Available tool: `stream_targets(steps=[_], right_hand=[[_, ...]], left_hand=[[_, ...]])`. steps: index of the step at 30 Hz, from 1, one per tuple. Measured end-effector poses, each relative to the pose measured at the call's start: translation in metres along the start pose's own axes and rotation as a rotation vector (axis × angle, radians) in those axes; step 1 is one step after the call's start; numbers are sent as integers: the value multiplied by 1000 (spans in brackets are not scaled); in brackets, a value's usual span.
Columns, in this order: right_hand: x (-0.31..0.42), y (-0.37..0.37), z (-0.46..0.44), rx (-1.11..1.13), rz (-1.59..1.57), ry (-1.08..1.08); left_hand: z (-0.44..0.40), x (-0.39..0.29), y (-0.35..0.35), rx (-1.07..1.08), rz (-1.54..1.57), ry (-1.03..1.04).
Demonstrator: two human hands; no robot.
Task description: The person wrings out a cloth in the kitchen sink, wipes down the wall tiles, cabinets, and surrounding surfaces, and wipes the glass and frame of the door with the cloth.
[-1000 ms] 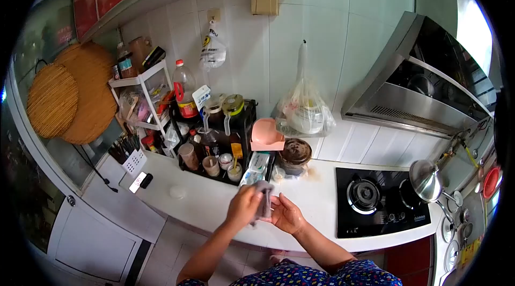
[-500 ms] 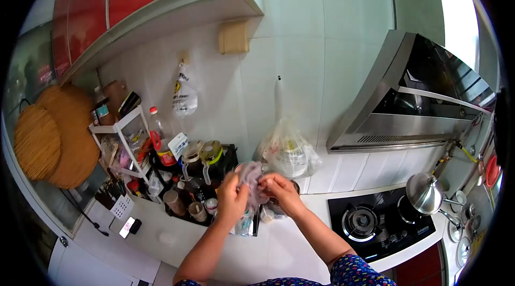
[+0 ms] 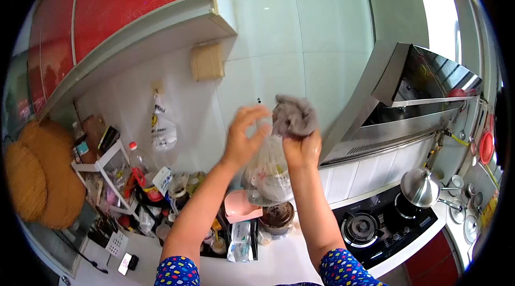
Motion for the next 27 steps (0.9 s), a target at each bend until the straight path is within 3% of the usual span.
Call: stream_targets(steps=[1, 3, 5, 6, 8, 10, 11, 13, 17, 18, 19, 21, 23, 25, 27], right_hand=[[17, 18, -16, 133, 53, -75], [21, 17, -56, 175, 30, -157], [41, -10, -83, -119, 190, -507], [31, -23, -104, -187, 321, -432], [17, -68, -157, -242, 451, -377], [8, -97, -196, -391, 1509, -484], [2, -91, -198, -395, 1501, -493], [-14, -29, -190, -242, 1876, -707], [-62, 56, -226, 485, 1859, -789], [-71, 64, -242, 527, 2047, -756], [-61, 71, -253, 525, 2043, -762], [-46, 62, -287, 483, 2133, -500], [11, 48, -301, 139, 2110, -650], [71, 11, -299, -209, 1980, -632], [105, -39, -270, -688, 1961, -700]], left_hand=[[-10, 25, -14, -40, -239, -63], [-14, 82, -36, -55, -776, -237], [-10, 141, -52, 135, -947, -553], [-11, 148, -57, 144, -960, -533], [8, 185, -55, 374, -1126, -771], [11, 201, -49, 341, -1222, -743], [9, 206, -48, 305, -1306, -721], [4, 209, -46, 307, -1332, -713], [10, 215, -49, 318, -1349, -692], [12, 215, -48, 304, -1340, -661], [13, 215, -48, 300, -1345, -659], [13, 212, -49, 271, -1327, -626], [13, 210, -49, 277, -1354, -631], [11, 210, -49, 291, -1374, -628], [13, 211, -48, 306, -1416, -658]])
Point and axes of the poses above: each hand's wrist, its own z-axis away from the middle knuckle, its own y-axis out of the palm, x = y × z, the point moved 10 cm from there along -z, towards the middle knuckle, and after that the axes turned 7 degrees about x, right-handed, at the moved point
